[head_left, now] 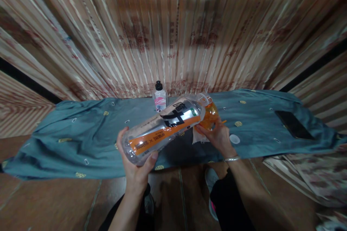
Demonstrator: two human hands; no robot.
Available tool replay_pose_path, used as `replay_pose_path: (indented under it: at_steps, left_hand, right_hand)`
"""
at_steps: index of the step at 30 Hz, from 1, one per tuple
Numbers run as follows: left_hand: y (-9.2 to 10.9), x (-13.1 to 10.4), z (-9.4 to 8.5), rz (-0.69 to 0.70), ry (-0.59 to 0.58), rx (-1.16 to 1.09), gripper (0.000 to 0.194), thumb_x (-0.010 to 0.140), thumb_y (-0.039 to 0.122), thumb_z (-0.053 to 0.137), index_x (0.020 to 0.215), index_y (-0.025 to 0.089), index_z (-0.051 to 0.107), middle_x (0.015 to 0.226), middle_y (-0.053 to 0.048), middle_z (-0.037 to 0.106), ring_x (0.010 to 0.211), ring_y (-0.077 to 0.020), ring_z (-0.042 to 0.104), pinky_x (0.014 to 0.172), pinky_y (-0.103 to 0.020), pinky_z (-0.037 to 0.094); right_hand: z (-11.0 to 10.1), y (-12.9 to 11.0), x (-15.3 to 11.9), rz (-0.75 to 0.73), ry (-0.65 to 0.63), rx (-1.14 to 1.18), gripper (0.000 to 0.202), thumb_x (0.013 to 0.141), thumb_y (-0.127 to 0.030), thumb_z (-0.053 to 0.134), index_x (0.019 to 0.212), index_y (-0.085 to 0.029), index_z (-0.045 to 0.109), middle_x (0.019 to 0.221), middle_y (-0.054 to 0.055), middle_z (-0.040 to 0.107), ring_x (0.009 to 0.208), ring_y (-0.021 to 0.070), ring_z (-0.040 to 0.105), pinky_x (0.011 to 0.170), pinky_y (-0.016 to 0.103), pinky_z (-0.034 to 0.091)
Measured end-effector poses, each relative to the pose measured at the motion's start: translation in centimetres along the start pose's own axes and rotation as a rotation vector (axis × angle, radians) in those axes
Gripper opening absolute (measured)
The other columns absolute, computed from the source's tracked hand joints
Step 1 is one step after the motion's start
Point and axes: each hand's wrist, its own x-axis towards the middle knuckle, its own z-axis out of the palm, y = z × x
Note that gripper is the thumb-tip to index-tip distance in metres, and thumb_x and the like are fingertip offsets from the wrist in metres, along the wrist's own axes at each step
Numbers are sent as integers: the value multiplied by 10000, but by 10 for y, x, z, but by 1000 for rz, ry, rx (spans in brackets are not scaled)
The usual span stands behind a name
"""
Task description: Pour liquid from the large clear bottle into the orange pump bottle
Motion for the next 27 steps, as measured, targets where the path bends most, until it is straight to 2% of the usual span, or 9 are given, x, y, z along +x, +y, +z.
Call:
replay_pose_path:
  at_steps: [8,17,27]
  left_hand:
    - [1,0,-3,-32,-15,-35,940,559,408,899,1372,288,443,1213,-52,545,1040,-208,585,969,-350,486]
    - [-4,0,-5,-28,-17,-9,936,569,429,894,1376,284,442,1229,-61,546,1061,-219,594,977,-382,512]
    - [-1,-1,-5,-37,-24,-6,946,571,428,894,1383,280,435,1256,-75,545,1071,-227,608,956,-363,523]
  right_hand:
    - [0,2,0,-14,-5,7,1035,661,-980,450,1207,-117,616,957,188,768,812,354,747,663,422,569]
    - [-1,2,0,-12,-17,2,1011,679,-958,473,1232,-121,602,961,185,772,820,347,744,663,420,575]
    - [-1,2,0,-29,-25,-21,1095,655,-1004,396,1216,-87,602,966,217,764,835,362,750,689,436,584]
